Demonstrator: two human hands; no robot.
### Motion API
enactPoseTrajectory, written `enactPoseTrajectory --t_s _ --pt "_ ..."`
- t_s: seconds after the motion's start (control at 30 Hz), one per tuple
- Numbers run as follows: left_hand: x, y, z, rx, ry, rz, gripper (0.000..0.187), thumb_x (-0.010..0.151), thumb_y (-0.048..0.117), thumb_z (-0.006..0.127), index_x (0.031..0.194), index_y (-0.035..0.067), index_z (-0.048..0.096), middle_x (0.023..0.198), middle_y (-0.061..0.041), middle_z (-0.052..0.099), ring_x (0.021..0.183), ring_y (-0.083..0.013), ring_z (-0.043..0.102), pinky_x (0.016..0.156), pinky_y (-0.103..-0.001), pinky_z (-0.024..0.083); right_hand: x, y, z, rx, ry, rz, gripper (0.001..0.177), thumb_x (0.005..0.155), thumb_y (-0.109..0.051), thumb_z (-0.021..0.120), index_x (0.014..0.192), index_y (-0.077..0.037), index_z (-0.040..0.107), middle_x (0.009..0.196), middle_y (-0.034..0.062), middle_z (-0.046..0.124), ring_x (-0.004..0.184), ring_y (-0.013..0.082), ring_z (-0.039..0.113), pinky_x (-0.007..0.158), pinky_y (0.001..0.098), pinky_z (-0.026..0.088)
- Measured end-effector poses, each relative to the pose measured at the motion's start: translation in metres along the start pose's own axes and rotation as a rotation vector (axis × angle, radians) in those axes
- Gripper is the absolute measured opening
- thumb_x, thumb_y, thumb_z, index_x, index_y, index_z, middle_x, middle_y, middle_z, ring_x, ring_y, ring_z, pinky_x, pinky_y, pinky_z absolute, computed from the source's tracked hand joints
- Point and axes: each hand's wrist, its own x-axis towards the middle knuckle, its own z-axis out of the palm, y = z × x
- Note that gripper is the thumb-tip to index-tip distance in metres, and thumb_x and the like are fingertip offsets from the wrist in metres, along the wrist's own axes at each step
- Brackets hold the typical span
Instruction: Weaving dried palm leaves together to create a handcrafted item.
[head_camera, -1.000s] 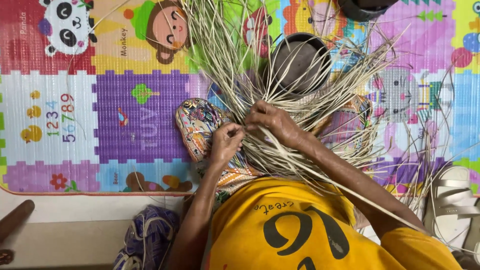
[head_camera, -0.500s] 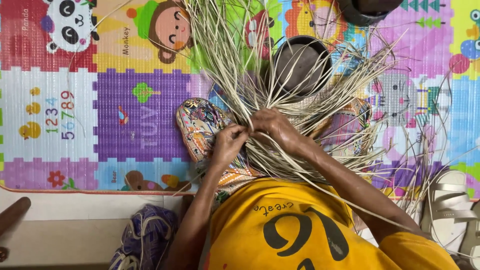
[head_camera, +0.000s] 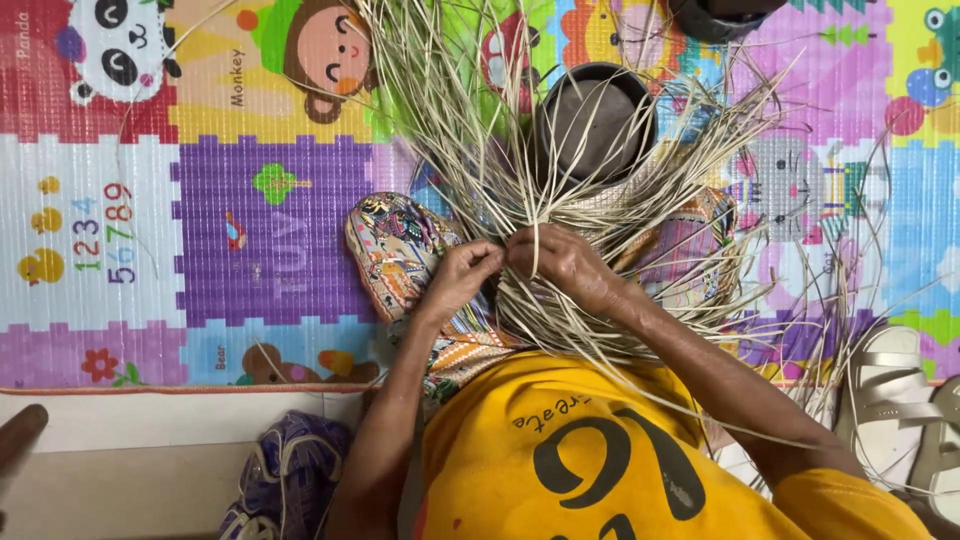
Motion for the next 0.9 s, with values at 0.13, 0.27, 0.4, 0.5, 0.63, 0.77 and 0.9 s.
enactPoseTrajectory --t_s 0.13,0.27,0.4,0.5,0.63,0.77,0.9 --pt "-0.011 0.025 0.015 0.405 0.098 0.161 0.007 0.095 0.013 0.068 0.091 0.007 0.07 0.085 -0.011 0.067 0.088 -0.0276 0.064 0.08 -0.041 0.052 0.014 0.007 0.004 0.266 -0.04 0.446 0.042 0.099 -0.039 0.044 0.105 -0.007 0.07 0.097 0.0123 0.067 0.082 0.026 0.068 0.072 0.0423 0.058" --pt "-0.002 -0.008 0.013 0.56 0.164 0.157 0.008 0.089 0.019 0.073 0.089 0.01 0.072 0.084 -0.011 0.069 0.086 -0.0364 0.071 0.078 -0.046 0.056 0.016 0.019 0.013 0.177 0.069 0.294 0.019 0.095 -0.021 0.073 0.105 -0.006 0.077 0.102 0.0176 0.069 0.098 0.0402 0.07 0.087 0.0502 0.057" --pt "-0.001 0.013 0.01 0.253 0.202 -0.004 0.013 0.096 0.011 0.066 0.101 0.008 0.077 0.079 -0.01 0.073 0.076 -0.0202 0.071 0.069 -0.037 0.055 0.031 0.001 -0.008 0.162 -0.032 0.35 0.028 0.089 -0.013 0.079 0.109 0.003 0.07 0.099 0.025 0.068 0.096 0.0453 0.07 0.09 0.055 0.056" --pt "0.008 0.012 0.013 0.215 0.228 -0.055 0.013 0.092 0.008 0.07 0.103 0.003 0.073 0.076 -0.01 0.072 0.071 -0.0138 0.065 0.063 -0.033 0.052 0.015 0.013 0.0 0.128 -0.114 0.42 0.022 0.098 -0.014 0.067 0.114 0.0 0.071 0.102 0.0233 0.068 0.101 0.0424 0.069 0.097 0.0506 0.054" --pt "0.01 0.013 0.01 0.22 0.173 -0.126 0.013 0.091 0.009 0.073 0.103 0.004 0.074 0.077 -0.01 0.074 0.069 -0.0143 0.069 0.061 -0.031 0.053 -0.015 0.022 0.013 0.16 -0.014 0.372 0.044 0.106 -0.029 0.041 0.114 -0.002 0.074 0.105 0.0215 0.066 0.108 0.0404 0.066 0.095 0.0512 0.052" --pt "0.007 0.02 0.011 0.178 0.187 -0.189 0.019 0.098 0.019 0.068 0.103 0.002 0.075 0.084 -0.012 0.076 0.077 -0.0158 0.069 0.07 -0.035 0.053 -0.031 0.041 0.033 0.037 0.069 0.032 0.087 0.106 -0.05 -0.001 0.102 -0.006 0.074 0.109 0.0187 0.064 0.113 0.0413 0.059 0.089 0.0516 0.049" --pt "0.003 0.001 0.01 0.197 0.151 -0.207 0.021 0.099 0.021 0.067 0.099 0.004 0.077 0.083 -0.012 0.077 0.079 -0.0148 0.068 0.07 -0.034 0.053 -0.034 0.029 0.031 -0.059 0.125 0.064 0.052 0.109 -0.035 0.037 0.093 -0.003 0.076 0.105 0.0193 0.07 0.107 0.042 0.061 0.087 0.0504 0.051"
